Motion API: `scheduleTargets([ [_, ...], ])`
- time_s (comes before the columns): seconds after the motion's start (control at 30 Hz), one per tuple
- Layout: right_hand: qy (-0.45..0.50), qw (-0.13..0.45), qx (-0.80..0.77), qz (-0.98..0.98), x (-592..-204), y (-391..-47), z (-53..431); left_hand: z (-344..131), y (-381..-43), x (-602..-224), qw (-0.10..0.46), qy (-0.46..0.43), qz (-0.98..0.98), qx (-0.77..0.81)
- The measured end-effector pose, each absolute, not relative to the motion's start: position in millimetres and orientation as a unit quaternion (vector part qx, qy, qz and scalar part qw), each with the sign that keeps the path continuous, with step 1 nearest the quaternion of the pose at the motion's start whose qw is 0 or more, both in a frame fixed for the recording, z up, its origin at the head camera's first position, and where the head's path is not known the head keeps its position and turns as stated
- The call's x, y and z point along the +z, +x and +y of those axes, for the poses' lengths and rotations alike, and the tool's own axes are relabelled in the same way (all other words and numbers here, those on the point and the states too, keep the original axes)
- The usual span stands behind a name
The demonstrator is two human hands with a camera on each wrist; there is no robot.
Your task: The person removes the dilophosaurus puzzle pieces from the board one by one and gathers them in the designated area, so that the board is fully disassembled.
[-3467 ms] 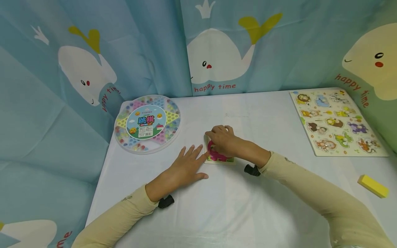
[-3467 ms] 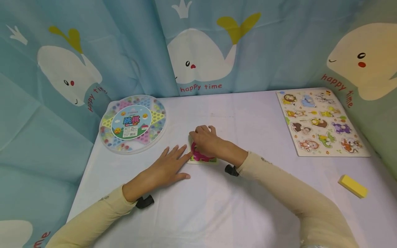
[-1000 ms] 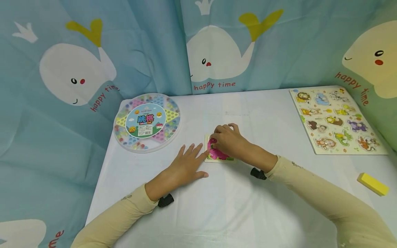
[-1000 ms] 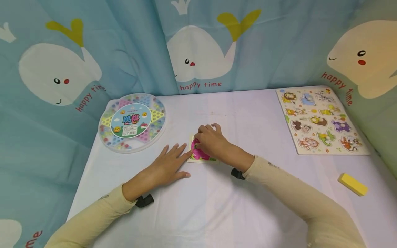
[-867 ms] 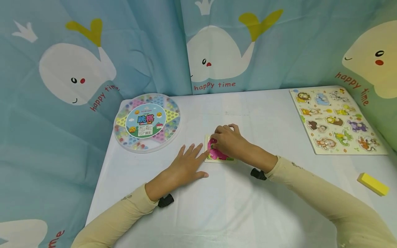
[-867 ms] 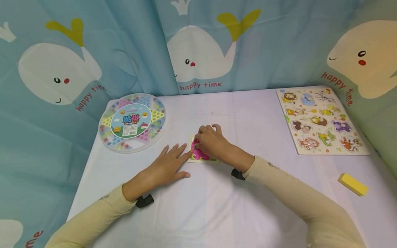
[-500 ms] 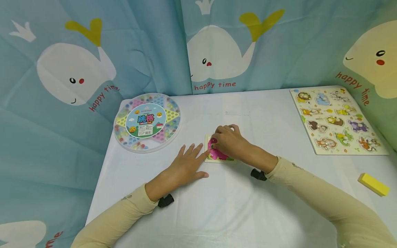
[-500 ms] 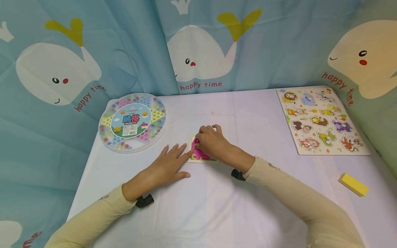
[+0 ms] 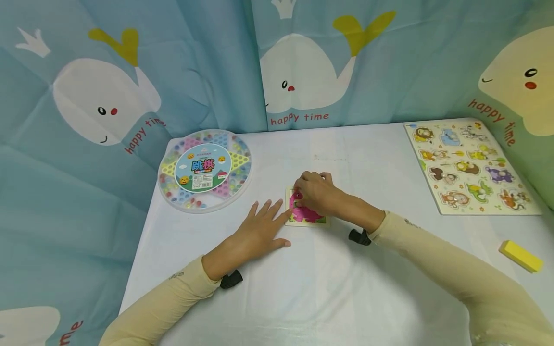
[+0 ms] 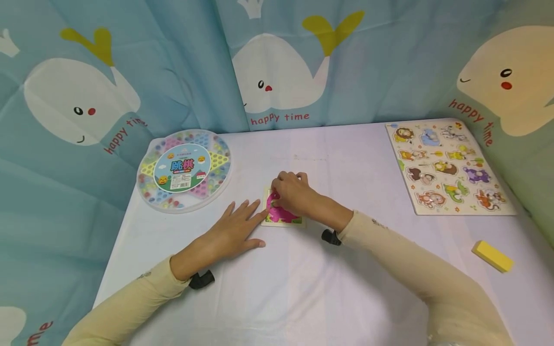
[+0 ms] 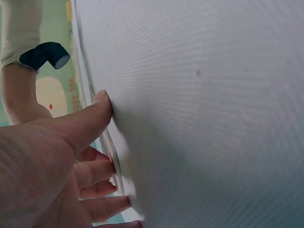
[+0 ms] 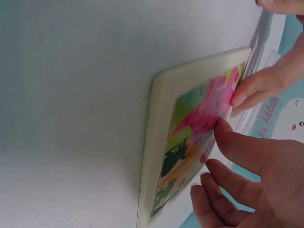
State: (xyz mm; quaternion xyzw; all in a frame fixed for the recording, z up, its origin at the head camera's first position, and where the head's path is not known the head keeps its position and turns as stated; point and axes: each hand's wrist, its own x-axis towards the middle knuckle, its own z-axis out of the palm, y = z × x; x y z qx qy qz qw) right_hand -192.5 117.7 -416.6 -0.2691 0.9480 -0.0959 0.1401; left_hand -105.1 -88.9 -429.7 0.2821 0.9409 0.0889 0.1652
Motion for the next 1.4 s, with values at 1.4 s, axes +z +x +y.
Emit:
scheduleTargets([
  [1.4, -0.304, 0.069, -0.031, 0.950, -417.6, -171.1, 109.2, -87.7, -105.9, -432.4, 0.156, 0.284, 0.943, 0.073],
])
